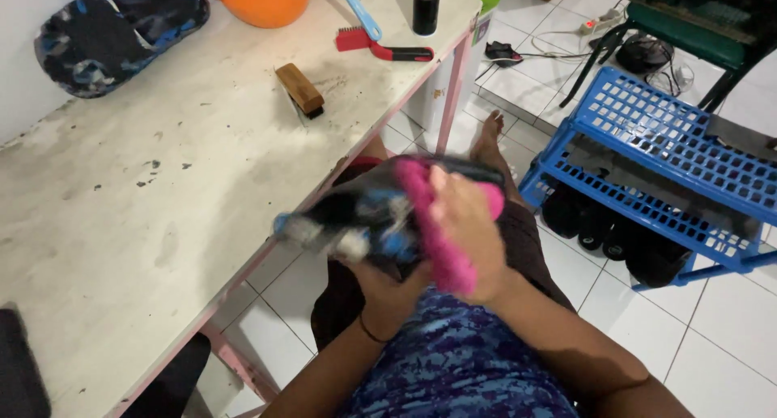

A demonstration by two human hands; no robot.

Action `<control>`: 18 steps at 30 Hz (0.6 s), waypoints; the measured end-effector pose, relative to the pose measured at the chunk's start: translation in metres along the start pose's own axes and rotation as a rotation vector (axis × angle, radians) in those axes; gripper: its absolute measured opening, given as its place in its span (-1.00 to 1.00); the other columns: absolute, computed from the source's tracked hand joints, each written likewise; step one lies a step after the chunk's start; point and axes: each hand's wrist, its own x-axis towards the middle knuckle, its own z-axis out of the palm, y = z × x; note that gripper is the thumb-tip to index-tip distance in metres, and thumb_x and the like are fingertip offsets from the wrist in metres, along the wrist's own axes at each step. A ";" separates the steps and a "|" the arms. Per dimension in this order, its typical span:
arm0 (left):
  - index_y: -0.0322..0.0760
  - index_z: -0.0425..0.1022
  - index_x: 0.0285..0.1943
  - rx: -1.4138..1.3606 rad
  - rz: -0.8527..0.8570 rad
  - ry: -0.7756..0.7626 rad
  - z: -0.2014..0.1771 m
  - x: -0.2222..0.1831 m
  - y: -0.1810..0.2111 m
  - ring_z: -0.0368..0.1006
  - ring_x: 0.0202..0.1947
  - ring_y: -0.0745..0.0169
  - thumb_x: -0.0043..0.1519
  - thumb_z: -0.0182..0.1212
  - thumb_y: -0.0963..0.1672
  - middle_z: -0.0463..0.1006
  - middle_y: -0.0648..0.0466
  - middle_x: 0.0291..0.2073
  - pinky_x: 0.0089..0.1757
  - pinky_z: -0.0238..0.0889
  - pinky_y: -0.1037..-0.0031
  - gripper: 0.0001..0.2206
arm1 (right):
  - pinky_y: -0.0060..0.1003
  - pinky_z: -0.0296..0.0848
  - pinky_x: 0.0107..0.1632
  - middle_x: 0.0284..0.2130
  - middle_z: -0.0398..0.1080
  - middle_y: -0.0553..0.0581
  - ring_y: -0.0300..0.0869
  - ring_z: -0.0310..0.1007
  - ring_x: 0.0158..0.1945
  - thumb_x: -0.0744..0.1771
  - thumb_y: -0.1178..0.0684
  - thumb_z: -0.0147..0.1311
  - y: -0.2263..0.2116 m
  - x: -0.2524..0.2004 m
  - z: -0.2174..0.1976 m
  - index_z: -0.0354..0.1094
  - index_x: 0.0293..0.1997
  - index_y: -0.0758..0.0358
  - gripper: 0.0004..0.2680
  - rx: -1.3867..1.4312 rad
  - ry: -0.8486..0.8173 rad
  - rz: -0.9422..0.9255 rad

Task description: Cleaning and drying a sandal using a cloth and applying a liquid with a brush.

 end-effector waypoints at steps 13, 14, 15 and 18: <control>-0.36 0.32 0.35 -1.332 -0.092 0.092 -0.136 0.053 -0.113 0.22 0.35 -0.13 0.35 0.06 0.09 0.21 -0.12 0.50 0.42 -0.18 0.05 -0.46 | -0.09 0.12 0.48 0.22 0.30 0.41 0.12 0.23 0.38 0.28 -0.54 -0.03 -0.049 0.061 -0.074 0.29 0.27 0.34 -0.34 0.444 0.350 1.630; -0.31 0.22 0.47 -1.511 -0.302 -0.041 -0.095 0.078 -0.066 0.06 0.43 -0.25 0.25 0.05 0.21 0.05 -0.14 0.56 0.38 -0.17 -0.12 -0.26 | -0.09 0.13 0.51 0.22 0.31 0.30 0.07 0.24 0.38 0.30 -0.45 0.04 -0.040 0.058 -0.077 0.31 0.25 0.25 -0.43 0.689 0.483 1.397; -0.25 0.12 0.58 -1.676 -0.520 -0.183 -0.059 0.095 -0.012 -0.10 0.51 -0.36 0.16 0.05 0.34 -0.11 -0.16 0.62 0.34 -0.16 -0.29 -0.06 | -0.10 0.15 0.54 0.21 0.33 0.19 0.02 0.25 0.39 0.32 -0.37 0.12 -0.030 0.056 -0.081 0.32 0.23 0.15 -0.52 0.919 0.604 1.146; -0.34 -0.24 0.75 -1.437 -0.499 -0.312 -0.047 0.110 0.010 0.51 0.17 -0.35 -0.06 0.09 0.42 0.40 -0.25 0.37 0.14 0.40 -0.10 0.30 | -0.11 0.17 0.59 0.19 0.36 -0.04 -0.09 0.26 0.39 0.36 -0.20 0.26 -0.016 0.054 -0.083 0.35 0.19 -0.03 -0.68 1.325 0.825 0.611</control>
